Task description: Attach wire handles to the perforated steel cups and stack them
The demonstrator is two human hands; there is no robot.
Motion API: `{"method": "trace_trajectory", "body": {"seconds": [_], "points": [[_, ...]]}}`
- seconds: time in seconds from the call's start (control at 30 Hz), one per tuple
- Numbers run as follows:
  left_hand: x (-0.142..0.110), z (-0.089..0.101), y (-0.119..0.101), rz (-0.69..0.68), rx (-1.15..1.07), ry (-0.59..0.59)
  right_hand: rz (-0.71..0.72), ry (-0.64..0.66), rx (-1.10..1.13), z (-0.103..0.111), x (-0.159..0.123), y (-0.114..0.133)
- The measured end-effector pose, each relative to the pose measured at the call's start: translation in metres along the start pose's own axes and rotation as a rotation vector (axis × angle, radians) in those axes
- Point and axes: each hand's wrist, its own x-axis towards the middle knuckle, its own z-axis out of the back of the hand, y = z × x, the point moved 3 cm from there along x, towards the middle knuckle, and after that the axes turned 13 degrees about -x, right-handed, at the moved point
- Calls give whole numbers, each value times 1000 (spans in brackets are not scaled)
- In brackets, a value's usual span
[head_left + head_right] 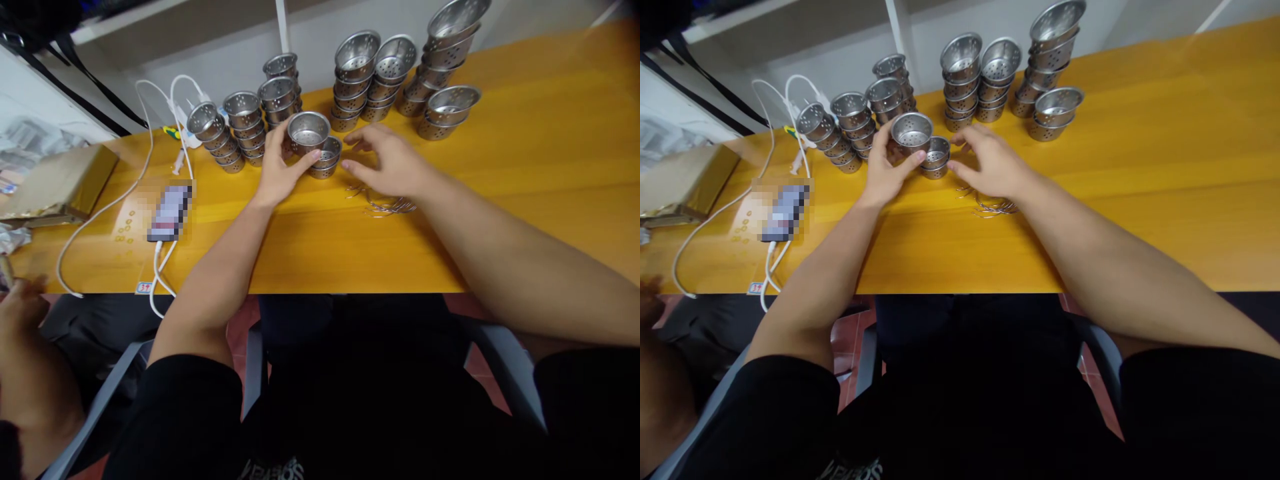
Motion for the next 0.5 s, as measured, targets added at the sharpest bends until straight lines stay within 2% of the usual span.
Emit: {"method": "trace_trajectory", "body": {"seconds": [0.1,0.2,0.5], "points": [[-1,-4,2,88,-42,-47,10,-20,86,-13,1,4],[-3,-8,3,124,-97,-10,22,-22,92,-19,1,5],[-3,-3,8,87,-68,-16,54,-14,126,-9,-1,17]]}}
